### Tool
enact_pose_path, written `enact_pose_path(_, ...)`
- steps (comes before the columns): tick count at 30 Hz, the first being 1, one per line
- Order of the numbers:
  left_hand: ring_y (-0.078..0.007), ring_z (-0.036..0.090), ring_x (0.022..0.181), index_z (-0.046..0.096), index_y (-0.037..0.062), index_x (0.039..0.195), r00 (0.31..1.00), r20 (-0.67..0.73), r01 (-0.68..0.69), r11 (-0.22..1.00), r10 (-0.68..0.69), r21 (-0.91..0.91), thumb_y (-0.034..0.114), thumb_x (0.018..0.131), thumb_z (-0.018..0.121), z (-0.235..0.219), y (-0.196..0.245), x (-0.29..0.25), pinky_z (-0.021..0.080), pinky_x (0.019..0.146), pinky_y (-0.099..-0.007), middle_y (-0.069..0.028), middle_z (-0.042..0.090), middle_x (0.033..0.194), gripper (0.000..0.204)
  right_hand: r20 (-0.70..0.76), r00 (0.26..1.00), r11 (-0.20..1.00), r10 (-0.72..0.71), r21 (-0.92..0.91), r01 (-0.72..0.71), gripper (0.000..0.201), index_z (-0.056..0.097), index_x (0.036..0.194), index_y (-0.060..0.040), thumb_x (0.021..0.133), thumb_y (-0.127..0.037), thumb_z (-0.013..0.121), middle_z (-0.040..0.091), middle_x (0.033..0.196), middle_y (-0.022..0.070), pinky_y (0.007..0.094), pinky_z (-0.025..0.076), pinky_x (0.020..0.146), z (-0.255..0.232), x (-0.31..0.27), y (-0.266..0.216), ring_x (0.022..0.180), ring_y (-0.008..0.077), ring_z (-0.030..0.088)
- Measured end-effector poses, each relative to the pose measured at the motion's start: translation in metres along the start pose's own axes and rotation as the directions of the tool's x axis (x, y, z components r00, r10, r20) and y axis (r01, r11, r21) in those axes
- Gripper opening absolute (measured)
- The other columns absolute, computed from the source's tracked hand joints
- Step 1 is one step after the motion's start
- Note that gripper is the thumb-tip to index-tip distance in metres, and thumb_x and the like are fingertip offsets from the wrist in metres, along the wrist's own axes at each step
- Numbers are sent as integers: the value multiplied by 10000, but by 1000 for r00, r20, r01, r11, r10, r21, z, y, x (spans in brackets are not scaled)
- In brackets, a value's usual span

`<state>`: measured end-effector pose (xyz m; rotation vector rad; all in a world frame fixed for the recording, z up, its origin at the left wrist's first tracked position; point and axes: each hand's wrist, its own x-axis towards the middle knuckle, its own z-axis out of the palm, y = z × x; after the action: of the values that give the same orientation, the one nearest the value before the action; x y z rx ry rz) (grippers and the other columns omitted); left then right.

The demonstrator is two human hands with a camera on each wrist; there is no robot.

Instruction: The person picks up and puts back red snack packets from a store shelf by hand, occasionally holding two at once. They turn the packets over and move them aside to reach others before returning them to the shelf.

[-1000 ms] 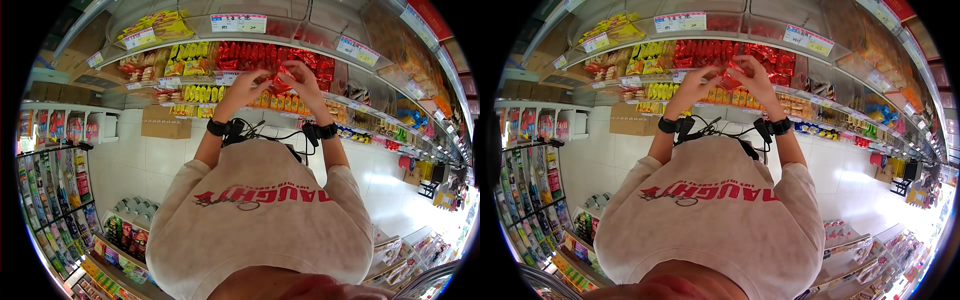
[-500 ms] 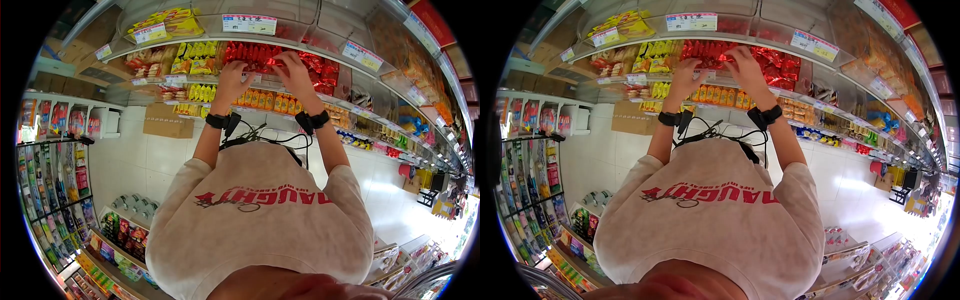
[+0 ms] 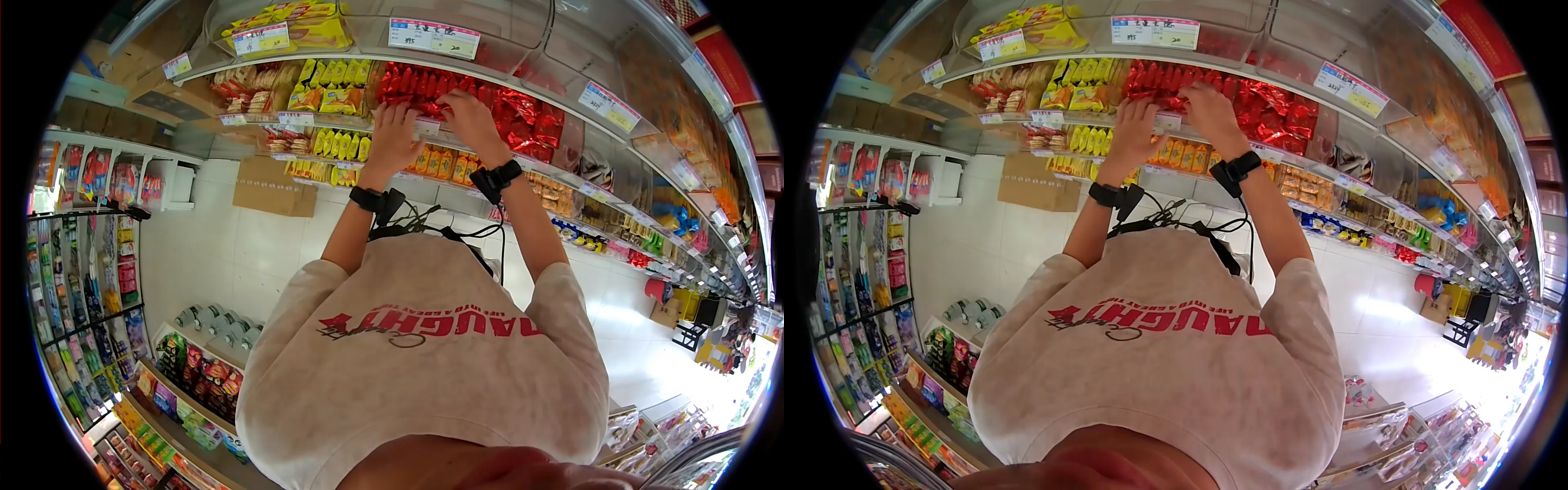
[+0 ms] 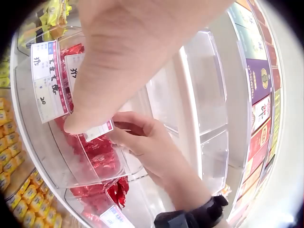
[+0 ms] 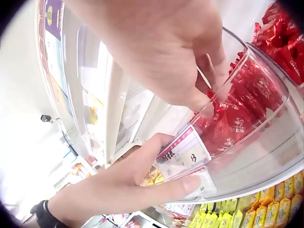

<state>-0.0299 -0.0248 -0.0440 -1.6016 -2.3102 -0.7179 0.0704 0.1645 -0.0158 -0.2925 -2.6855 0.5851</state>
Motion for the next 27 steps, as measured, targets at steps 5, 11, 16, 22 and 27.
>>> enact_pose_path(5,-411,459,1325,508,21,1351,994,-108,15,994,-27,-105,219,781,770,4,-4,-1,299,1182,-556,-215,503,1392,658,165,984,993,66,84,-80,321,707,1165,-79,955,-312,640,697,1091,130,475,582,815,2,3,5,1001,351,692)
enact_pose_path(11,-438,440,1358,482,-14,1383,976,-122,160,975,-180,-157,79,730,799,-12,-10,-3,374,1152,-501,-217,486,1431,732,205,977,999,52,-25,-47,474,666,1282,-79,979,-440,619,641,1262,161,467,579,865,-4,-18,-27,1056,346,687)
enact_pose_path(16,-445,452,1350,500,-24,1347,962,-211,128,970,-172,-206,56,773,764,-7,-10,-11,406,1124,-513,-217,496,1405,636,119,993,999,-24,-42,29,470,673,1286,-88,963,-428,645,600,1272,154,463,579,866,9,-17,-19,1187,327,606)
enact_pose_path(22,-410,538,1219,536,13,1329,911,-254,215,899,-326,-383,13,812,740,-21,-8,-17,467,1024,-478,-184,547,1334,556,84,996,994,12,-110,-3,423,655,1237,-70,939,-368,698,531,1213,141,451,590,818,8,-19,-28,1132,326,577)
enact_pose_path(27,-371,563,1174,631,44,1198,894,-337,198,934,-297,-298,-12,827,707,-17,-14,-19,480,973,-450,-165,587,1264,383,41,999,988,-8,-156,14,420,624,1209,-57,944,-375,693,534,1183,150,437,605,782,12,-20,-26,1112,324,586)
